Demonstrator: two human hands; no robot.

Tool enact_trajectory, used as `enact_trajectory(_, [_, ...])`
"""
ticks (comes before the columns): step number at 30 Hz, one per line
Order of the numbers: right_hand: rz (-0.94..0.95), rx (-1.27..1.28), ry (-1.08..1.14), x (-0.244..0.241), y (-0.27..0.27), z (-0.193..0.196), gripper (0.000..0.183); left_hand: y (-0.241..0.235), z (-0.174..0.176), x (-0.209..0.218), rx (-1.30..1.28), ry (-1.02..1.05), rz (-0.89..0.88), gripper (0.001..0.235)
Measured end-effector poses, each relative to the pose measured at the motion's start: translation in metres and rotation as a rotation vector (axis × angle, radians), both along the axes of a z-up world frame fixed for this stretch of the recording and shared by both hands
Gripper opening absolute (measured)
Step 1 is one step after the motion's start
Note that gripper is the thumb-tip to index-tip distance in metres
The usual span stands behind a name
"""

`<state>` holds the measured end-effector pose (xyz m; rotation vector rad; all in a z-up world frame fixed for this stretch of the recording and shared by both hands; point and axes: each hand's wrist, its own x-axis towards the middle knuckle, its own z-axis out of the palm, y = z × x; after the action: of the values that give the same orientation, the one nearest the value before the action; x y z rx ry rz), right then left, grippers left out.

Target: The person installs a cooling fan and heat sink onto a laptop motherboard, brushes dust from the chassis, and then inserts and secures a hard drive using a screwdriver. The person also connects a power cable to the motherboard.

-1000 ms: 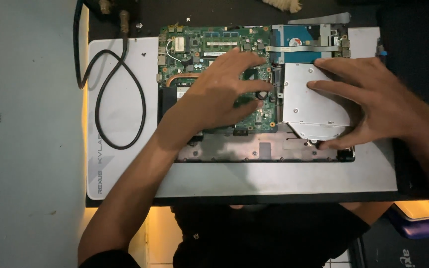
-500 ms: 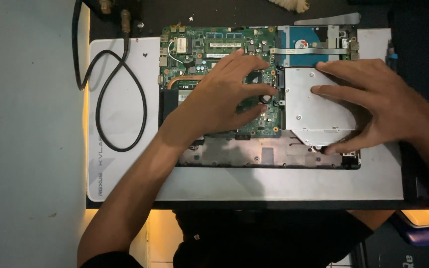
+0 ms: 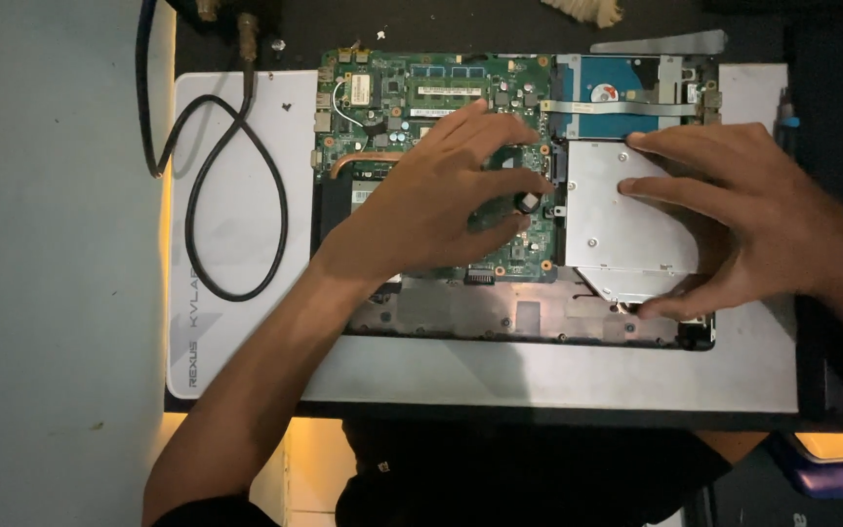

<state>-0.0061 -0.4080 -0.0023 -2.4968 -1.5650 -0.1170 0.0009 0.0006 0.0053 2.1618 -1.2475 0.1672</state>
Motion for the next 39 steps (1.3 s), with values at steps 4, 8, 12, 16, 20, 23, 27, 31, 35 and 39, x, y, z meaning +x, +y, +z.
enact_trajectory(4, [-0.121,-0.014,0.104,-0.009,0.009,0.008,0.15,0.001,-0.007,0.002,-0.022,-0.02,-0.012,0.025])
enact_trajectory(8, [-0.263,0.057,0.149,-0.029,0.005,0.031,0.137,0.0,-0.003,0.002,-0.027,-0.027,-0.012,0.024])
enact_trajectory(12, [-0.555,0.126,0.082,-0.056,0.007,0.039,0.109,0.001,-0.01,0.0,-0.022,-0.03,0.013,0.037])
enact_trajectory(16, [-0.995,0.101,0.26,-0.075,0.037,0.036,0.055,-0.002,-0.009,-0.001,0.068,0.002,0.126,0.069])
enact_trajectory(20, [-1.154,0.073,0.289,-0.077,0.058,0.028,0.079,0.0,-0.011,-0.004,0.029,0.045,0.112,0.056])
enact_trajectory(23, [-1.111,0.103,0.226,-0.078,0.054,0.022,0.078,-0.004,-0.018,-0.004,0.056,-0.026,0.141,0.064])
enact_trajectory(27, [-1.11,0.1,0.211,-0.08,0.054,0.022,0.076,-0.006,-0.015,-0.005,0.094,-0.028,0.161,0.071])
enact_trajectory(31, [-1.061,0.083,0.161,-0.079,0.052,0.018,0.077,-0.007,-0.018,-0.004,0.131,-0.033,0.168,0.068])
enact_trajectory(35, [-1.056,0.212,0.225,-0.07,0.05,0.017,0.07,-0.005,-0.021,-0.004,0.133,-0.04,0.163,0.066])
enact_trajectory(39, [-1.048,0.102,0.196,-0.079,0.065,0.028,0.071,-0.009,-0.032,0.003,0.168,-0.053,0.174,0.068])
